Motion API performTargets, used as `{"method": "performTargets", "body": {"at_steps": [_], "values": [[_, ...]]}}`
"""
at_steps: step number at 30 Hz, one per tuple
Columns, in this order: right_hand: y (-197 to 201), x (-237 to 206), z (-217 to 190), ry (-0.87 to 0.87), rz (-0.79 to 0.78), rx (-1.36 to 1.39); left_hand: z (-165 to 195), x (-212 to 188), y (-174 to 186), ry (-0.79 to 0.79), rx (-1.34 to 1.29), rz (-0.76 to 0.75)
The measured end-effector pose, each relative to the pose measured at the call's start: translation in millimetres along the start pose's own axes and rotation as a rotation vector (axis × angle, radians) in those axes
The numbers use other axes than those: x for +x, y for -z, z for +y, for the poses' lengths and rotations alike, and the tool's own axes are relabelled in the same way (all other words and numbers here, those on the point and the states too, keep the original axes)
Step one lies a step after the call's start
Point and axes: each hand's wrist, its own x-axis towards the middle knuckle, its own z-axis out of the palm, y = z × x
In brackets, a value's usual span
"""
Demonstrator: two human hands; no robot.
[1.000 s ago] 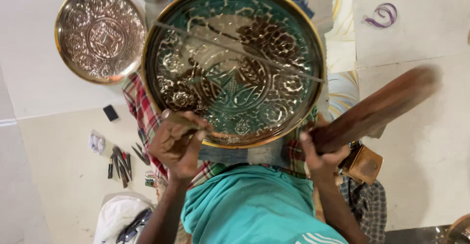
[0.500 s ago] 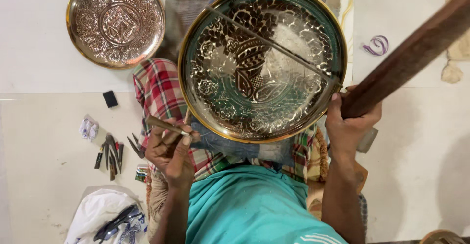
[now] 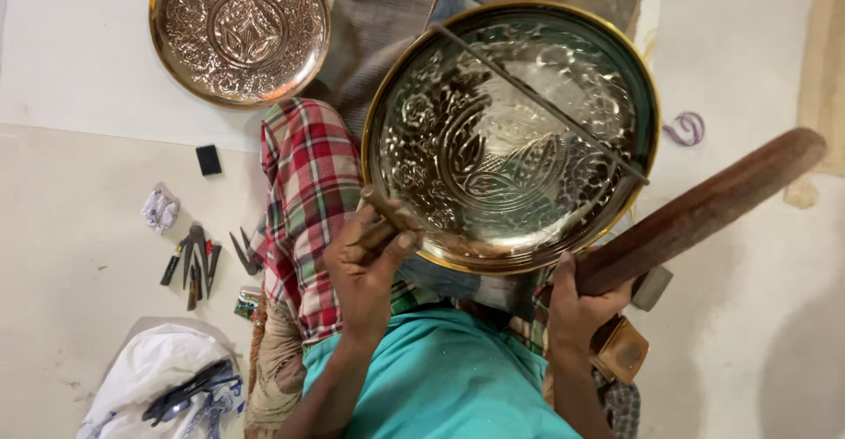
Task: The person sits on the floor with an engraved brass plate on their lap and rubs its surface with a wooden block, burnishing the recessed areas while holding a small punch against the plate with the other hand. They work section by section, polishing the darkened areas to a shine.
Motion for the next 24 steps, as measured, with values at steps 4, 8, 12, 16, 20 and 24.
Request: {"method": "performTargets", "body": {"at_steps": [4, 8, 12, 16, 20, 24], "values": [[6, -7, -14, -0.191, -0.069, 0.035, -2, 8, -19, 0.075, 0.031, -0.022], [23, 14, -43, -0.271, -0.25, -0.09, -7, 9, -38, 0.034, 0.374, 0.011], [34, 39, -68, -0.266, -0.389, -0.088, -14, 9, -47, -0.143, 0.72, -0.044], [26, 70, -79, -0.08, -0.576, -0.466, -22, 14, -49, -0.251, 0.854, -0.106], [16, 102, -97, -0.04, -0.828, -0.535, -23, 16, -49, -0.243, 0.844, -0.136], [-6, 129, -110, -0.018, -1.049, -0.811, -21, 19, -50, -0.248, 0.901, -0.153]]}}
